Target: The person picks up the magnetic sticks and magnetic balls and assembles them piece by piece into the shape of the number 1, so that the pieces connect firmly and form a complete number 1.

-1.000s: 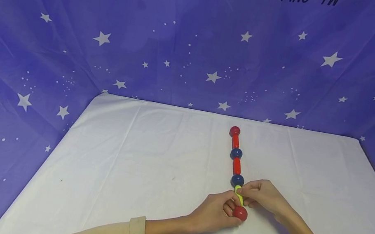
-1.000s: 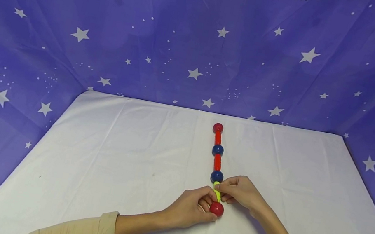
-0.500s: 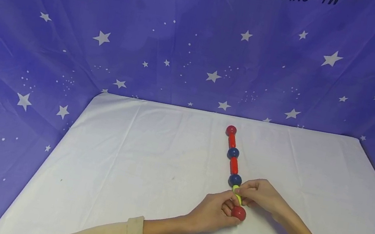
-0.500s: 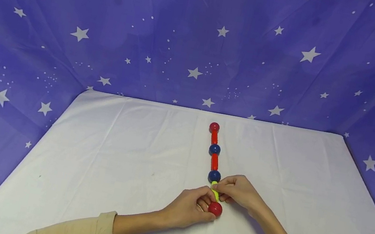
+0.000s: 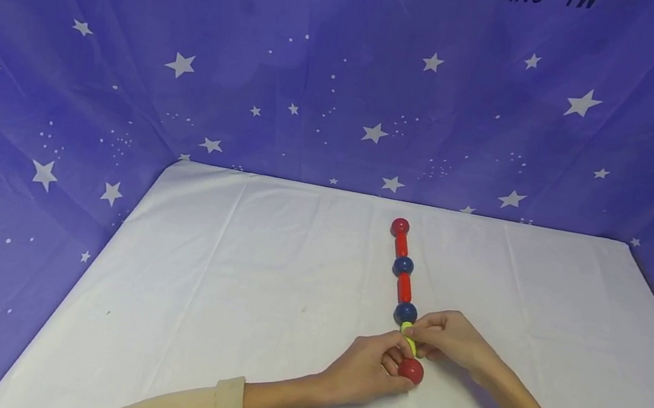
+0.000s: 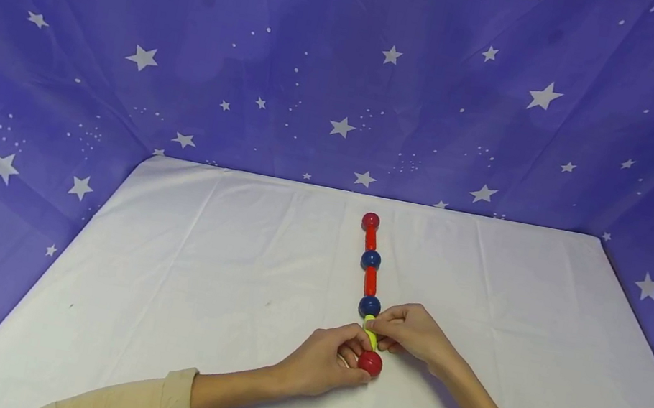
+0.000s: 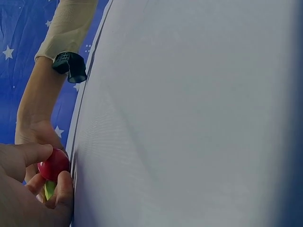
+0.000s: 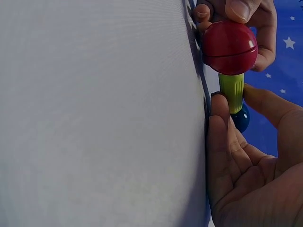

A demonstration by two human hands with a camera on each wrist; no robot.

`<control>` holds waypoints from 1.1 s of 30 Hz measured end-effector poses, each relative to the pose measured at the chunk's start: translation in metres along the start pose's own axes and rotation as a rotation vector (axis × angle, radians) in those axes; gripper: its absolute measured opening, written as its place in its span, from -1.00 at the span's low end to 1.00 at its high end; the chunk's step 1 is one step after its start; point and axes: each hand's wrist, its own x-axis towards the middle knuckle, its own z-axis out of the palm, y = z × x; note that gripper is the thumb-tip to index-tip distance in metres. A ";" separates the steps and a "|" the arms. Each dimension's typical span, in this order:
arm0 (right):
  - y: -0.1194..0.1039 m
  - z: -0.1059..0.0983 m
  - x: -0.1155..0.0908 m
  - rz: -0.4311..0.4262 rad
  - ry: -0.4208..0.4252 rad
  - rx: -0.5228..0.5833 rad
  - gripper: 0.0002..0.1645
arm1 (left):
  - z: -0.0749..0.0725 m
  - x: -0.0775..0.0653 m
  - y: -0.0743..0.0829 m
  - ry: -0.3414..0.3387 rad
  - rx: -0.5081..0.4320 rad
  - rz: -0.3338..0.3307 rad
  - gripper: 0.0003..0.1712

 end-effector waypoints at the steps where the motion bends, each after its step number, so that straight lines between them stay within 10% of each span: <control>1: -0.001 0.000 0.000 -0.003 -0.001 -0.003 -0.65 | -0.001 0.000 0.000 -0.001 0.002 0.000 -0.66; 33: -0.012 0.017 0.012 -0.048 -0.036 0.008 -0.68 | -0.019 -0.013 -0.006 0.013 0.060 0.010 -0.66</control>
